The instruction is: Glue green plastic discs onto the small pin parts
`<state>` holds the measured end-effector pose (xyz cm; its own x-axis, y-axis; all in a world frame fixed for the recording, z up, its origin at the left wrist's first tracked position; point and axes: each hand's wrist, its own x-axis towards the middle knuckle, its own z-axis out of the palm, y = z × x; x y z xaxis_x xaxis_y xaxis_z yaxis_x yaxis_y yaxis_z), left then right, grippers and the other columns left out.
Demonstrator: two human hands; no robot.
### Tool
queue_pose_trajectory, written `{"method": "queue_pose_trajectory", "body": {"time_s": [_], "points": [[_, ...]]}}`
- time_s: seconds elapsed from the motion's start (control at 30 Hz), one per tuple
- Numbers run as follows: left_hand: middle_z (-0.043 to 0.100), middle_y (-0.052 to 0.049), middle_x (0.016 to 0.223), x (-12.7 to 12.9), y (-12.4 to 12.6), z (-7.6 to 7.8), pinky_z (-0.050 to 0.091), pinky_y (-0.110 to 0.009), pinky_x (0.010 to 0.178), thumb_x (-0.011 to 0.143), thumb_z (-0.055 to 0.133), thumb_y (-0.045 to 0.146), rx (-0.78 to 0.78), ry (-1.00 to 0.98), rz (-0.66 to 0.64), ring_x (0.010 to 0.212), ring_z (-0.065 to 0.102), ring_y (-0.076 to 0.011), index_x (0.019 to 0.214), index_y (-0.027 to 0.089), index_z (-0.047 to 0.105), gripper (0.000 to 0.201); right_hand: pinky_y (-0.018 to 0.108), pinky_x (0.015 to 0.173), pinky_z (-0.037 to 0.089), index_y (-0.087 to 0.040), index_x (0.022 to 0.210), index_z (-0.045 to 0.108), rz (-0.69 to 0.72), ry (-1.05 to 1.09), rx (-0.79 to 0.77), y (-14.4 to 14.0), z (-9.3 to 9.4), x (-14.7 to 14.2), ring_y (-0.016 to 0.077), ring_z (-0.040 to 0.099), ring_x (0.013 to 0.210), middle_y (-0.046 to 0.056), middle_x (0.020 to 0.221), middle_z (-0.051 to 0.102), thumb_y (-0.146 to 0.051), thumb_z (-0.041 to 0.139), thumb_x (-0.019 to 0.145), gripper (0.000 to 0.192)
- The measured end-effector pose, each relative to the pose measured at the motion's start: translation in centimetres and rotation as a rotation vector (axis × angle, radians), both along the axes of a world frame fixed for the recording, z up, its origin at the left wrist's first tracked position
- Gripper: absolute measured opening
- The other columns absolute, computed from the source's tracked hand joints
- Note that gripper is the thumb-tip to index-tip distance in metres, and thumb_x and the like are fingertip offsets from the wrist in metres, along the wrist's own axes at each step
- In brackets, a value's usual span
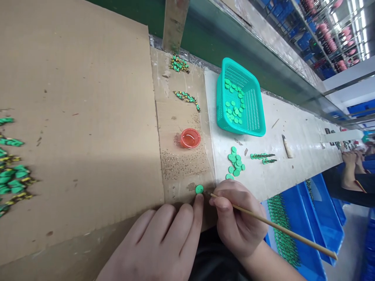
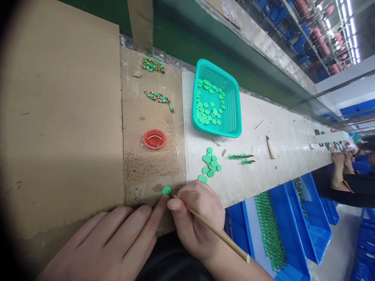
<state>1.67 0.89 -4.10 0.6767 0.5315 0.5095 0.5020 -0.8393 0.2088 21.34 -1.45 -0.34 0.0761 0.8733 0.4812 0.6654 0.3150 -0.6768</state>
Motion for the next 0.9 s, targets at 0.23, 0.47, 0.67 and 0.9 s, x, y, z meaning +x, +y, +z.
{"method": "queue_pose_trajectory", "body": {"time_s": [0.23,0.47,0.67,0.9], "points": [[0.068,-0.009,0.102,0.0,0.1,0.2,0.041,-0.047,0.078,0.108,0.053,0.010,0.004,-0.001,0.007,0.087,0.058,-0.0254,0.141,0.005,0.071,0.038,0.035,0.063,0.059,-0.024,0.106,0.067,-0.019,-0.011,-0.018,-0.1,0.0,0.0,0.0169,0.069,0.067,0.000,0.078,0.070,-0.020,0.059,0.116,0.014],[0.069,-0.010,0.106,-0.2,0.0,0.5,0.043,-0.047,0.080,0.108,0.055,0.012,-0.016,0.041,-0.011,0.088,0.057,-0.0252,0.144,0.005,0.070,0.040,0.034,0.064,0.059,-0.023,0.105,0.068,-0.007,0.011,-0.025,0.0,-0.1,0.0,0.0167,0.069,0.068,0.001,0.079,0.071,-0.017,0.061,0.115,0.013],[0.070,-0.009,0.104,-0.3,0.1,0.5,0.042,-0.047,0.079,0.106,0.056,0.012,-0.002,0.048,-0.013,0.086,0.055,-0.0250,0.149,0.003,0.067,0.046,0.038,0.067,0.062,-0.023,0.117,0.072,-0.036,0.121,0.047,-0.7,-0.7,0.5,0.0199,0.072,0.072,0.003,0.084,0.074,-0.020,0.064,0.113,0.009],[0.069,-0.009,0.106,-0.6,0.3,0.8,0.042,-0.047,0.082,0.104,0.055,0.012,-0.018,0.070,-0.029,0.088,0.056,-0.0255,0.148,0.007,0.068,0.047,0.038,0.078,0.066,-0.026,0.136,0.072,0.063,0.104,-0.141,-0.2,0.5,1.8,0.0190,0.079,0.085,0.006,0.111,0.086,-0.014,0.053,0.115,0.030]]}}
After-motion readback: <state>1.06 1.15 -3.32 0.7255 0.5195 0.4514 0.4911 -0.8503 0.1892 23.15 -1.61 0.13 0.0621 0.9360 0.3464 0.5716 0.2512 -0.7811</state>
